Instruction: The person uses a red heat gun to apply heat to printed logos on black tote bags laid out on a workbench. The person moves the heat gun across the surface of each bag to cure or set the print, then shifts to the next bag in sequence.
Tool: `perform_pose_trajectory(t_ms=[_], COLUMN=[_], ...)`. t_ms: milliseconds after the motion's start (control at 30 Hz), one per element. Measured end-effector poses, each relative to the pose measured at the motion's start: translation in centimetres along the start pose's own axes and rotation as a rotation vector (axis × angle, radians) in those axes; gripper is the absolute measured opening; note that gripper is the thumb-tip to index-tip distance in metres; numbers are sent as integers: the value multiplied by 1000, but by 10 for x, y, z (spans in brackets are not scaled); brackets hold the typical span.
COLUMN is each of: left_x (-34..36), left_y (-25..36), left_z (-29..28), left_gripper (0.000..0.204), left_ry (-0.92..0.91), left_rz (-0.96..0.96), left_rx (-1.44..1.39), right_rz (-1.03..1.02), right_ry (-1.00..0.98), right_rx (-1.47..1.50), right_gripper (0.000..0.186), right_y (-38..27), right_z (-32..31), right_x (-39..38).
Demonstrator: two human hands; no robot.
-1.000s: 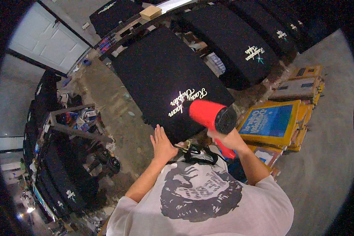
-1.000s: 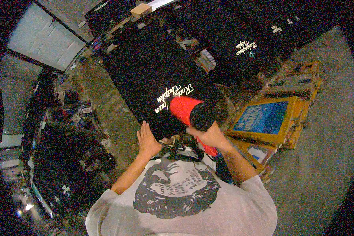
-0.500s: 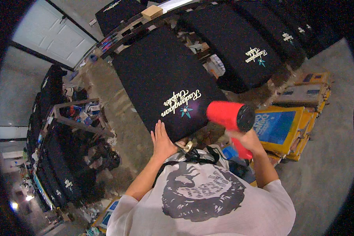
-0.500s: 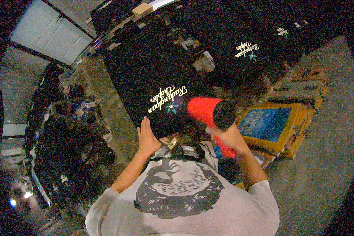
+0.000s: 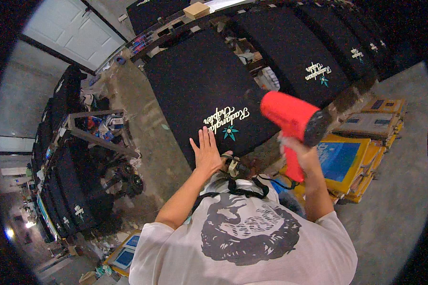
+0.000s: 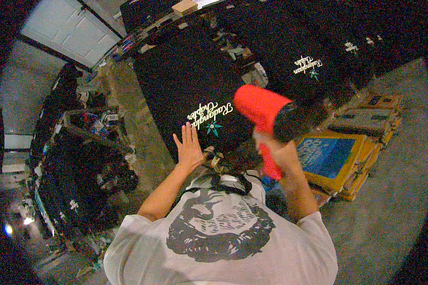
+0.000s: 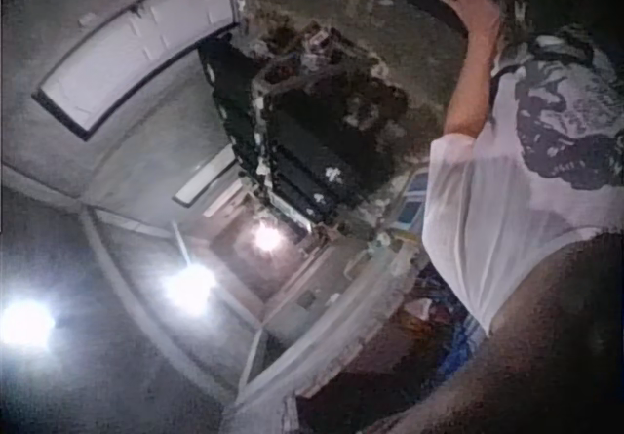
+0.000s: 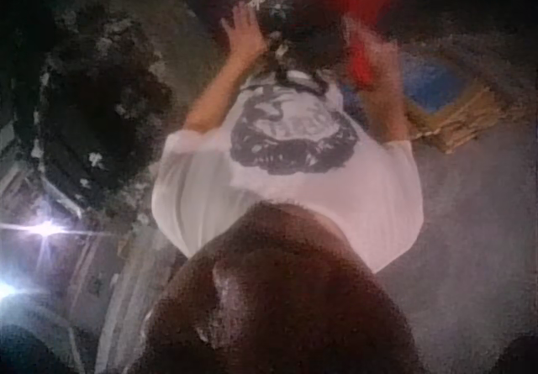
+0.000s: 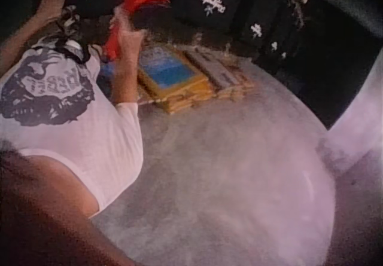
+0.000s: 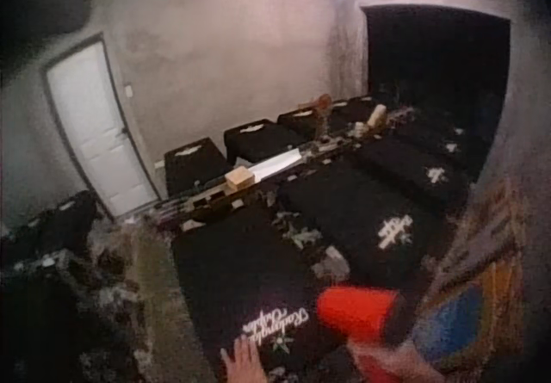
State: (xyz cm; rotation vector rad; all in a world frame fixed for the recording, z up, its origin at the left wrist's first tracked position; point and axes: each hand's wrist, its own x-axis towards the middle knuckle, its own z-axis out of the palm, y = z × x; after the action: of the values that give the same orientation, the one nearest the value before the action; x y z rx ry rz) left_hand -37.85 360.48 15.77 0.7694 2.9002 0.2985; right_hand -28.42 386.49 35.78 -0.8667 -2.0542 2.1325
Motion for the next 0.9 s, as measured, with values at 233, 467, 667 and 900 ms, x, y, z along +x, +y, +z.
perform_pose_trajectory(t_ms=[233,467,667,900], left_x=[0,-2,-1,52], left_y=[10,13,30,60], left_z=[7,1,-7,2], left_gripper=[112,113,116,108], left_ry=[-27,-67,-27,-42], left_rz=[76,62,-2,11], left_rx=[36,43,29,12], right_rz=[-43,-132,-227,-242], right_ry=[292,436,575,567], right_rx=[57,209,234,231], right_gripper=[31,39,43,43], right_y=[-21,-31,-26,2], right_z=[-44,-109,-162,-199], right_x=[-4,-28,-43,-46])
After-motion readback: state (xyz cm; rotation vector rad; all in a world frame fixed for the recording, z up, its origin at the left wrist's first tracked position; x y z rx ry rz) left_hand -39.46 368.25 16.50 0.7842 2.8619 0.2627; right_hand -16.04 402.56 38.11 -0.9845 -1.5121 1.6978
